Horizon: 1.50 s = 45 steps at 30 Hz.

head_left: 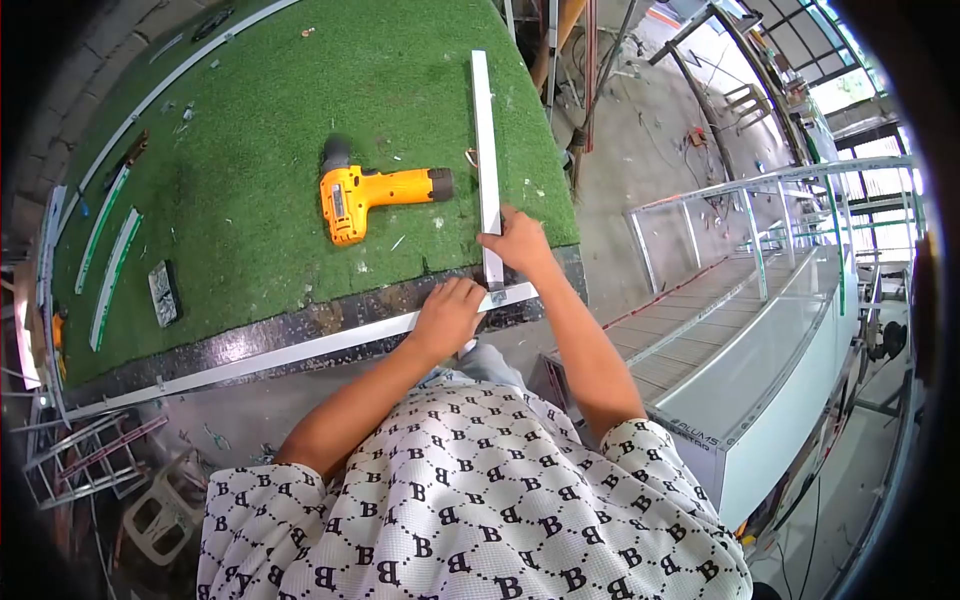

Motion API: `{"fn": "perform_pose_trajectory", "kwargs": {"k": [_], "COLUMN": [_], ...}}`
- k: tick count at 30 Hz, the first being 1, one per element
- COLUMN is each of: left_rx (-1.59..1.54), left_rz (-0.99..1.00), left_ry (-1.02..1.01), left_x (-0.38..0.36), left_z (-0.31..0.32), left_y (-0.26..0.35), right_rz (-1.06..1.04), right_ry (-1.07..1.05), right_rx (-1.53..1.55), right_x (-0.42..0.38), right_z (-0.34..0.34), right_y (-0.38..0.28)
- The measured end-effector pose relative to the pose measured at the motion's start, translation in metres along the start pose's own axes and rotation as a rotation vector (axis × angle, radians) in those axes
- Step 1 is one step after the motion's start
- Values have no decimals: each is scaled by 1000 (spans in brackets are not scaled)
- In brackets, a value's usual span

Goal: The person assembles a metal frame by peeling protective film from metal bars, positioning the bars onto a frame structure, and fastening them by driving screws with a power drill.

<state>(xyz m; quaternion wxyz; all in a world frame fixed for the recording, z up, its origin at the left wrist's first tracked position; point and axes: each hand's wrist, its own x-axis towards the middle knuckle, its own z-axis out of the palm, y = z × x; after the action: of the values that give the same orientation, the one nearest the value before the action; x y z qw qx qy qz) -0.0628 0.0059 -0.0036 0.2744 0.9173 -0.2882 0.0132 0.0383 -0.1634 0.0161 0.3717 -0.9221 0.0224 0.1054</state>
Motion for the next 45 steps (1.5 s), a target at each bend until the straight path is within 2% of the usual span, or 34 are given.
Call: {"fn": "perform_pose_trajectory", "kwargs": {"k": [3,5,8,13,18,21,23,28,29,32,34,39,41,43,45], "left_rx": [-6,-20,-48,-28,-15,-4,31,72,58,71,41,27,98,184,227], "left_rz": [-16,-29,-72,-92,-104,-92,-97,-68,-61,-44,-30,-171,-485,-619,-822], "left_ry": [43,53,76,84,3,-38,-34,-28,-17,50,174,407,434,628,679], "left_x": [2,9,11,15,14,13,12,9,9,13,10,-30,-65,-110,-160], "left_z": [5,7,7,3,3,0,1,7,8,-5,-16,-78,-110,-138,-175], "left_y": [5,2,5,7,7,9,11,8,7,12,12,-12,-45,-89,-139], "right_rz": [-75,-245,-167,-178,-116,-140,-219,-202,-139,-130,-157,-340,-372,-397,-463], "right_ry": [-53,13,-38,-115,-190,-187,-69,-48,-167,-177,-91,50,51,-29,-77], "right_rx": [-71,-144,-48,-10,40,11,57,4,22,29,-1,82,94,113,53], "right_x": [-4,-5,1,-1,-7,-4,-5,-3,-3,-4,-6,-11,-13,-21,-27], "right_z": [1,5,4,3,-4,1,8,10,1,-2,-22,-49,-46,-36,-15], "right_y": [0,0,5,13,8,18,29,33,26,31,17,-18,-39,-65,-82]}}
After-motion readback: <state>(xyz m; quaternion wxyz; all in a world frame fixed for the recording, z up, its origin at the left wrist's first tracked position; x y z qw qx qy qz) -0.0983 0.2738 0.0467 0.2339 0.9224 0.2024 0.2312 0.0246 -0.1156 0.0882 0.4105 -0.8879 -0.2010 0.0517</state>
